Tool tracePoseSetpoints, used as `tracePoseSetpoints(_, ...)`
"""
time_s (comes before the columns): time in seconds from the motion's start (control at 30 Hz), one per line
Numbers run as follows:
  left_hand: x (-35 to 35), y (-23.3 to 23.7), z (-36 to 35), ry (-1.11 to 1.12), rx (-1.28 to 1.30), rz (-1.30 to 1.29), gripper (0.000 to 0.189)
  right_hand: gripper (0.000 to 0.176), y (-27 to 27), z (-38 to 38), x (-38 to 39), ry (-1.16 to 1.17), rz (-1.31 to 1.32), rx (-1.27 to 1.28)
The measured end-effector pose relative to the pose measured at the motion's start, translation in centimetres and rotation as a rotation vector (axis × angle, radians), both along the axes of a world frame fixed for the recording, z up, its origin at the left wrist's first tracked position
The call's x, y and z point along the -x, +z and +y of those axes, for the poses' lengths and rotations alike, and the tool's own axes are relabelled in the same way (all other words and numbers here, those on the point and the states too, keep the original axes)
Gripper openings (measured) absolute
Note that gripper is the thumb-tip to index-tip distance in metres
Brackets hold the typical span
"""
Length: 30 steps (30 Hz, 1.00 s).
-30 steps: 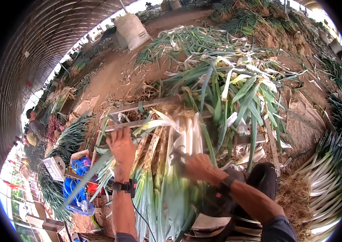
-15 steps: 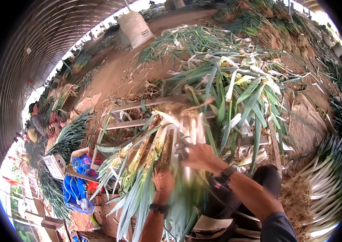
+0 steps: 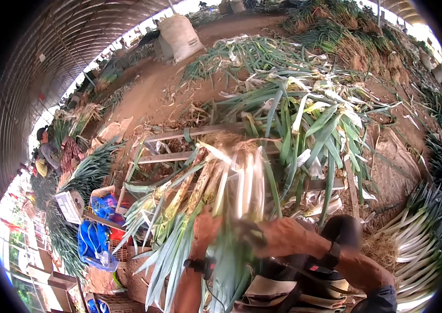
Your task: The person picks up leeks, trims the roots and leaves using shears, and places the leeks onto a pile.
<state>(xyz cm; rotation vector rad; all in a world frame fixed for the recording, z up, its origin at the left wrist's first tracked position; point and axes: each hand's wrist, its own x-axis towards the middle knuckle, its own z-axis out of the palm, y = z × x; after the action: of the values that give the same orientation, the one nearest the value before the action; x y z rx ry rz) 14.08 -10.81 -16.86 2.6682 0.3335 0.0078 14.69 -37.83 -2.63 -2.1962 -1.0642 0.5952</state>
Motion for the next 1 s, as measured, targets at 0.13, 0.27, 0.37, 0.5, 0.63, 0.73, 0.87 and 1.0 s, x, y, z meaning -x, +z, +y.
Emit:
tracePoseSetpoints(0.13, 4.3, -5.5, 0.9, -0.399, -0.322, 0.100, 0.043, 0.045, -1.8, -0.2, -0.1, -0.093, -0.186, -0.043)
tracePoseSetpoints(0.27, 8.6, -9.9, 0.1, -0.460, -0.478, 0.024, 0.036, 0.064, -2.3, 0.2, 0.3, -0.076, -0.131, 0.014)
tracePoseSetpoints(0.37, 8.9, -8.2, 2.6, -0.286, -0.272, -0.115, 0.035, 0.064, -2.4, 0.5, 1.0, -0.055, -0.133, -0.049)
tracePoseSetpoints(0.5, 6.4, -3.1, 5.3, 0.028, -0.338, -0.276, 0.037, 0.060, -2.9, 1.1, 1.7, 0.048, -0.007, -0.041)
tracePoseSetpoints(0.63, 6.5, -2.5, 6.6, -0.002, -0.490, -0.294, 0.045, 0.067, -2.6, 2.6, 2.7, 0.063, 0.083, 0.048)
tracePoseSetpoints(0.73, 6.0, -1.3, 7.1, -0.025, -0.548, -0.246, 0.047, 0.064, -3.2, 3.3, 3.4, 0.077, 0.090, 0.008)
tracePoseSetpoints(0.87, 5.9, -4.5, 7.9, -0.041, -0.493, -0.199, 0.039, 0.055, -2.4, 4.0, 4.0, 0.112, 0.107, -0.082)
tracePoseSetpoints(1.0, 7.7, -4.5, 4.1, 0.013, -0.138, -0.060, 0.042, 0.052, -2.8, 4.5, 4.0, 0.047, 0.076, -0.115)
